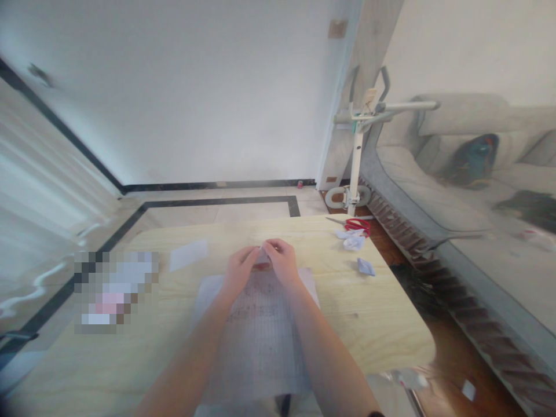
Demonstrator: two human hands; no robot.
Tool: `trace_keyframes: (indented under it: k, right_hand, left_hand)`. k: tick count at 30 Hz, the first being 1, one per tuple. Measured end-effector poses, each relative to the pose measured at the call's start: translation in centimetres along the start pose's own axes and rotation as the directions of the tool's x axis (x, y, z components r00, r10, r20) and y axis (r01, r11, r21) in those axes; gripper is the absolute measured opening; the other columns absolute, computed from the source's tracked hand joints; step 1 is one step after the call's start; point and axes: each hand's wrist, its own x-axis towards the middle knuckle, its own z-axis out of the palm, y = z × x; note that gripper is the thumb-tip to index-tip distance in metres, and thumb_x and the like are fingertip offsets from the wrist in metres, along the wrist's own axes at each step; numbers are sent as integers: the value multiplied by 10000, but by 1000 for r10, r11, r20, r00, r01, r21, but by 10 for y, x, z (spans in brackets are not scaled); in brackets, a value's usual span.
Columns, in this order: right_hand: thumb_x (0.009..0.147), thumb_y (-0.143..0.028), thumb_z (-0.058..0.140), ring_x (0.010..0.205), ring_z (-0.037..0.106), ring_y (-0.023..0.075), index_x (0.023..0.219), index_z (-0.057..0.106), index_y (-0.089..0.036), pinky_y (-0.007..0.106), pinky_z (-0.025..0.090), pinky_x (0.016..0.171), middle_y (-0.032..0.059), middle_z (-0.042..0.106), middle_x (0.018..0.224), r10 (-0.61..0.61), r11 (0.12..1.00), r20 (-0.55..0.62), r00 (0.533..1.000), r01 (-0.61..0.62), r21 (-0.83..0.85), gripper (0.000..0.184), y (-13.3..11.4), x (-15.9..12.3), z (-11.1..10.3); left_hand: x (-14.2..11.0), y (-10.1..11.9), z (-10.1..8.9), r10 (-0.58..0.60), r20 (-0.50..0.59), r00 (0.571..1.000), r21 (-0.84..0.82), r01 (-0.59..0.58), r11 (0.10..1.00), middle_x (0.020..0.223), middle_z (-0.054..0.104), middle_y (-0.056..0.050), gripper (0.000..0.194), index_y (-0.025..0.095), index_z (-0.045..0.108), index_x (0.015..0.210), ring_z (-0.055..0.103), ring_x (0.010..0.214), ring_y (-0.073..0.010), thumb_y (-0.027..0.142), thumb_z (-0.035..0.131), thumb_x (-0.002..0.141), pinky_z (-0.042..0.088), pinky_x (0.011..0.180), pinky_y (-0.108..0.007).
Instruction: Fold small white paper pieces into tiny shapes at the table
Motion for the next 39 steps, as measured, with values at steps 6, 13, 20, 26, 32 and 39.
trace_keyframes:
  k: [6, 13, 20, 26, 32, 39]
  right_hand:
    - [703, -416, 630, 456, 453, 103, 744, 660, -163, 229, 346, 432, -11, 556, 532, 10, 1000, -23, 1000, -10, 0, 258, 2, 0, 0]
    - [724, -396, 623, 635, 567, 151, 758, 697, -166, 252, 432, 576, 32, 660, 707, -61, 993, 40, 997, 65, -103, 245, -2, -2, 0]
    - [749, -395, 592, 586, 523, 144, 751, 690, -163, 240, 378, 517, 16, 608, 607, -52, 991, 58, 997, 59, -119, 252, 1, -1, -1]
    - [744, -395, 593, 538, 466, 123, 753, 692, -154, 235, 335, 487, -3, 551, 555, -31, 996, 83, 996, 38, -83, 261, 2, 1, -2]
    - [734, -400, 582, 445, 365, 89, 724, 689, -143, 230, 272, 441, -36, 450, 461, 55, 998, 84, 995, -57, 25, 278, -4, -1, -2]
    - [700, -419, 617, 430, 345, 85, 741, 685, -142, 232, 257, 428, -44, 438, 455, 82, 996, 71, 994, -84, 31, 288, -7, -2, 0]
  left_hand:
    - [0, -3, 0, -93, 70, 993, -105, 100, 989, 839, 695, -62, 299, 144, 683, 898, 661, 680, -173, 376, 508, 828, 546, 648, -292]
    - [1, 0, -2, -63, 34, 997, -48, 65, 997, 918, 706, -80, 315, 131, 691, 940, 664, 790, -193, 381, 544, 816, 544, 691, -283]
    - [1, 1, -1, -78, 41, 996, -104, 82, 991, 900, 711, -70, 286, 142, 694, 920, 673, 736, -184, 375, 573, 806, 552, 667, -284]
    - [2, -2, 0, -99, 49, 994, -117, 104, 988, 853, 711, -66, 293, 135, 689, 924, 673, 717, -180, 378, 584, 799, 555, 662, -288]
    - [2, 0, 0, -123, 44, 991, -124, 128, 984, 853, 710, -73, 296, 124, 690, 904, 667, 705, -175, 379, 597, 785, 548, 629, -275]
    - [1, -1, 0, -125, 42, 991, -124, 129, 984, 832, 710, -70, 297, 127, 685, 908, 667, 677, -169, 383, 595, 786, 543, 625, -271]
